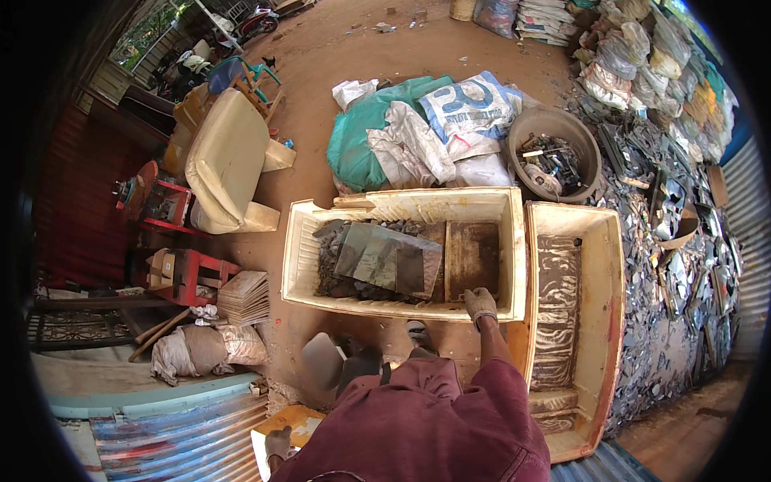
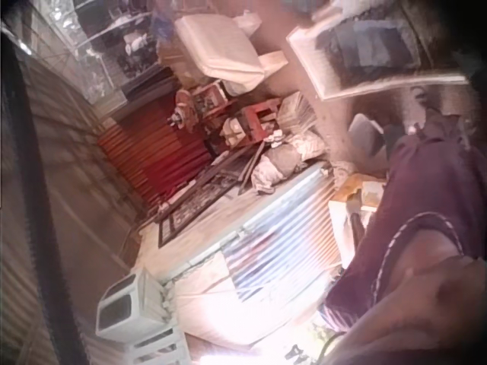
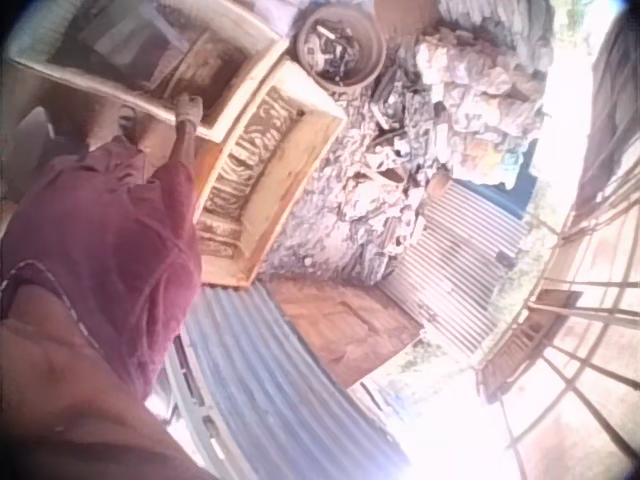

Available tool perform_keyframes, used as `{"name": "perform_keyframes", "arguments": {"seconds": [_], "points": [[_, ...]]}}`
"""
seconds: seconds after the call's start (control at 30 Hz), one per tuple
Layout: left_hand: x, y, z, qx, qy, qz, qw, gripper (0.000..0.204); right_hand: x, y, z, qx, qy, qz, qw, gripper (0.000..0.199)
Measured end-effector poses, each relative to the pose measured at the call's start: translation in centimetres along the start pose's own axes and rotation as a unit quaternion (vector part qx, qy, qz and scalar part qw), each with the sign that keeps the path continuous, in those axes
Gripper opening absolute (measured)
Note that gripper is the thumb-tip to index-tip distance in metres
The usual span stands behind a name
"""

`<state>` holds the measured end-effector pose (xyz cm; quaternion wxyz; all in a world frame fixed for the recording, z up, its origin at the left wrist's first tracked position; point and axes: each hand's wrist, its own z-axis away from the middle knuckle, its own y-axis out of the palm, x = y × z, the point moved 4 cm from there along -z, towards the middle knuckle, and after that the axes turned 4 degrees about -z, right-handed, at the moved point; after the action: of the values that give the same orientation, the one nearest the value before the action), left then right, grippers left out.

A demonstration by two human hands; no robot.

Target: The person sorts broken glass shards from a large white container, picking them up by hand and placing them into a sack. The person also moves a metal pan and a sack within the cluttered scrap yard environment.

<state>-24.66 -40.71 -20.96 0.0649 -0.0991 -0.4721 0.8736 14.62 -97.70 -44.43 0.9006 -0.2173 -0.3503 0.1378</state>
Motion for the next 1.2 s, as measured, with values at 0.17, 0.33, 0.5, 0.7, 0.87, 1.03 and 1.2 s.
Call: {"name": "perform_keyframes", "arguments": {"seconds": [0.17,0.33,0.5,0.7,0.87,1.03,1.2], "points": [[-13.4,0.6,-7.4,-0.032,0.248,0.009,0.968,0.055,-10.4,-1.5,2.0,0.029,0.121,-0.099,0.987,0.043],[-21.4,3.3,-7.7,0.072,0.285,-0.083,0.952,0.071,-12.9,1.2,8.4,0.034,0.28,-0.23,0.931,0.036],[-29.6,7.9,-10.2,0.188,0.333,-0.269,0.884,0.085,-8.1,3.3,7.7,0.055,0.225,-0.203,0.951,0.04],[-48.8,18.4,-13.1,0.235,0.56,-0.365,0.706,0.083,1.5,0.4,-4.0,-0.049,0.068,-0.062,0.995,0.04],[-68.3,28.6,-11.9,0.142,0.684,-0.236,0.676,0.082,11.0,-4.1,-14.6,-0.118,-0.085,-0.018,0.989,0.046],[-84.2,39.8,-13.0,-0.015,0.711,-0.282,0.644,0.09,16.5,-6.6,-28.5,-0.146,-0.212,-0.029,0.966,0.031],[-86.4,47.0,-16.3,0.171,0.646,-0.434,0.604,0.071,21.7,-5.4,-42.9,-0.127,-0.263,-0.126,0.948,0.033]]}}
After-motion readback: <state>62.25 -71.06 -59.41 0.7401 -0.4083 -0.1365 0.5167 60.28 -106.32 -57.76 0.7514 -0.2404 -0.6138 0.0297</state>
